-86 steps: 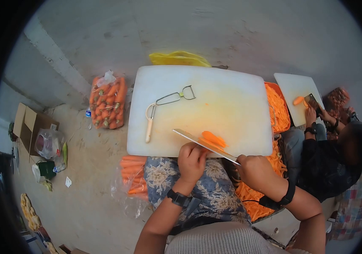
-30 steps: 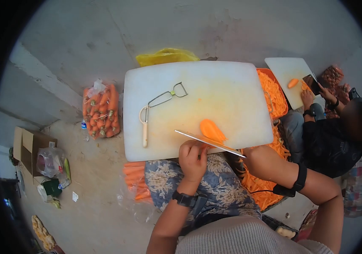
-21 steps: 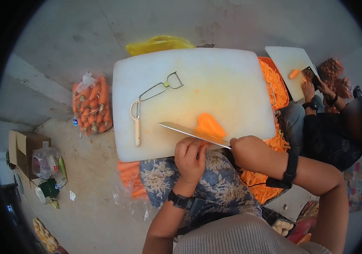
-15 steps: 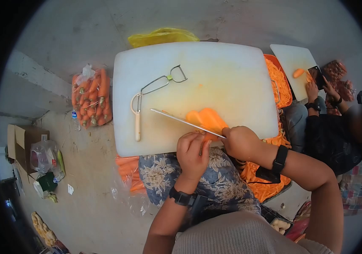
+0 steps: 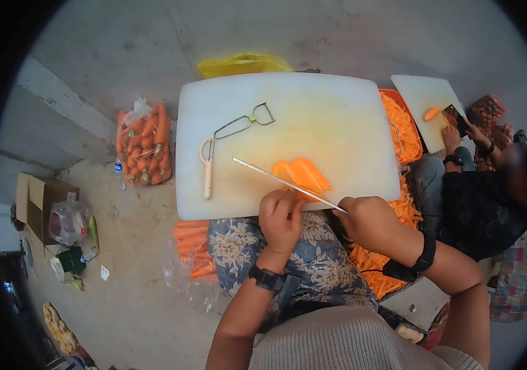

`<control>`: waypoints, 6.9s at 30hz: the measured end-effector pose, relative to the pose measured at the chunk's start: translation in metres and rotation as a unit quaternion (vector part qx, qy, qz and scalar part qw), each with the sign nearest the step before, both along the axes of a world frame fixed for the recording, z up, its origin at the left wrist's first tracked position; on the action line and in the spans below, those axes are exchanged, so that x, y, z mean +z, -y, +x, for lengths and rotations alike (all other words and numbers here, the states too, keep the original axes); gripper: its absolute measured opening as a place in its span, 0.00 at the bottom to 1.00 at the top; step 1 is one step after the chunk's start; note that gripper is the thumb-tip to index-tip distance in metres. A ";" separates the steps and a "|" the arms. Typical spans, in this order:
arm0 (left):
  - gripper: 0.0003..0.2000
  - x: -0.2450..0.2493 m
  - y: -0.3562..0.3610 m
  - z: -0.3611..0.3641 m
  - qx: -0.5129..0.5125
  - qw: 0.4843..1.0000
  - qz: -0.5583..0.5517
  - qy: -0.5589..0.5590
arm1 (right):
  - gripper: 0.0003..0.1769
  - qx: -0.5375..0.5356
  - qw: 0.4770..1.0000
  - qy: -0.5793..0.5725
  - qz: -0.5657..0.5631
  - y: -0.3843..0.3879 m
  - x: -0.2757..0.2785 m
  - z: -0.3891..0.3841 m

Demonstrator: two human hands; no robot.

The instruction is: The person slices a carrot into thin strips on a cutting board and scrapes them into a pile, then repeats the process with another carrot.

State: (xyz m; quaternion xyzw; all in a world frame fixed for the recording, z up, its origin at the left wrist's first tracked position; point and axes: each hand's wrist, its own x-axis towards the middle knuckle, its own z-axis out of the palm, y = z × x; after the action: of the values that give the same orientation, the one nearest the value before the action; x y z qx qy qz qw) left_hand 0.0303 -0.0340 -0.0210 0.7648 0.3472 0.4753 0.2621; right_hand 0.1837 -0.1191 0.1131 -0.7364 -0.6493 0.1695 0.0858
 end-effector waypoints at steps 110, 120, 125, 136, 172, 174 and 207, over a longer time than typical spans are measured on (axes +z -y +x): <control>0.12 0.033 -0.109 -0.007 0.069 0.958 0.074 -0.268 | 0.17 -0.309 0.942 -0.122 0.041 0.016 -0.080 0.074; 0.11 0.031 -0.100 0.025 -0.066 0.921 -0.071 -0.376 | 0.18 -0.311 0.939 -0.141 0.050 0.017 -0.081 0.075; 0.14 0.039 -0.102 0.023 -0.153 0.907 -0.228 -0.319 | 0.18 -0.303 0.940 -0.141 0.075 0.019 -0.087 0.079; 0.23 0.060 -0.091 0.061 -0.274 0.892 0.073 -0.353 | 0.17 -0.306 0.939 -0.147 0.055 0.018 -0.085 0.074; 0.29 0.054 -0.038 0.024 -0.186 0.938 -0.023 -0.293 | 0.17 -0.321 0.936 -0.126 0.065 0.021 -0.084 0.064; 0.31 0.047 -0.036 0.027 -0.168 0.943 -0.023 -0.286 | 0.16 -0.327 0.934 -0.126 0.071 0.021 -0.086 0.063; 0.25 0.048 -0.039 0.028 -0.188 0.886 -0.010 -0.423 | 0.15 -0.322 0.932 -0.160 0.051 0.024 -0.077 0.063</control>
State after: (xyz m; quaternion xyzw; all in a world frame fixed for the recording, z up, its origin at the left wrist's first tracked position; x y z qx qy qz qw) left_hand 0.0585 0.0053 0.0274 0.9417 0.2793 0.0449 0.1821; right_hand 0.2466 -0.1432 0.0365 -0.8638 -0.3625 0.2153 0.2759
